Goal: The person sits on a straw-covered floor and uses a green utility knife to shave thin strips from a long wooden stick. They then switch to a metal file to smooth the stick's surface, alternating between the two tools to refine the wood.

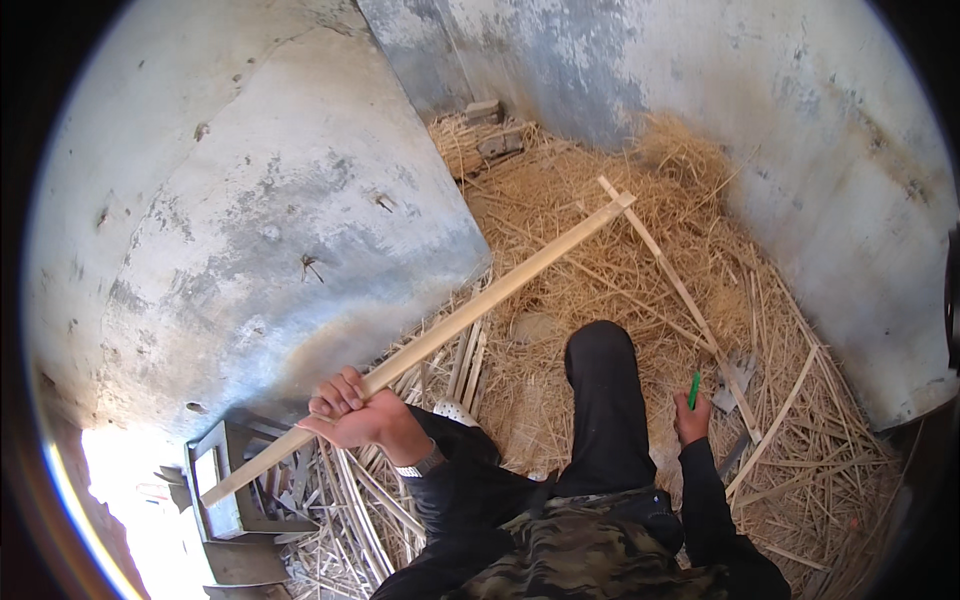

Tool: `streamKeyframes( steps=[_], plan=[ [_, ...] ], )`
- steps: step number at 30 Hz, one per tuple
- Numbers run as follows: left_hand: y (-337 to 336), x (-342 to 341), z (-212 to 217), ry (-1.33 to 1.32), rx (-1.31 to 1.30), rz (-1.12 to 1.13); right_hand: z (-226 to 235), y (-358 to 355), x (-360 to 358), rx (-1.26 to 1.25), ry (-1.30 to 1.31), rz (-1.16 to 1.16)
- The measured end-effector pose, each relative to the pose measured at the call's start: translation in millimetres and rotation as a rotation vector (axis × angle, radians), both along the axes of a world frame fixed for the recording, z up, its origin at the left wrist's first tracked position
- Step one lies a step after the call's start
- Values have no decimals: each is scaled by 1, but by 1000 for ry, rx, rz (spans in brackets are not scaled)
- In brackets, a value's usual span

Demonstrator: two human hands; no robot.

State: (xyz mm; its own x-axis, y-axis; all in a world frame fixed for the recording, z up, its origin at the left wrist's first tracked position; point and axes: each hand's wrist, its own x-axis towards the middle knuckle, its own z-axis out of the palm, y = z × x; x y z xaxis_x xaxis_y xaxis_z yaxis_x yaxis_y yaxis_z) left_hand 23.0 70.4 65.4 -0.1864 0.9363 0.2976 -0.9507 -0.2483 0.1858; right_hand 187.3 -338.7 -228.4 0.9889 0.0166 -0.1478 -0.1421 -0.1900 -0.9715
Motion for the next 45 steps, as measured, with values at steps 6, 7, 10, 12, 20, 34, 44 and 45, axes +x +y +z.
streamKeyframes(
  steps=[6, 7, 10, 12, 20, 34, 44, 45],
  plan=[
    [-22, -15, 10, -118, -18, -70, 232, 115, -17, 337, -219, 291],
    [-27, -16, 15, -124, -29, -64, 245, 134, -18, 440, -183, 357],
    [-35, -19, 22, -157, -26, -60, 289, 190, -18, 555, -161, 408],
    [-46, -17, 30, -200, -50, -83, 303, 200, -21, 620, -112, 437],
    [-95, -11, 0, 178, -95, -319, 321, 200, 4, 783, -43, 446],
    [-76, -44, 77, 1608, 1167, -16, 336, 202, 60, 752, -82, 578],
    [-16, 48, 11, 1540, 776, -1544, 321, 224, 93, 484, -17, 745],
    [-16, 59, 4, 1485, 741, -1555, 321, 224, 101, 439, -9, 734]
  ],
)
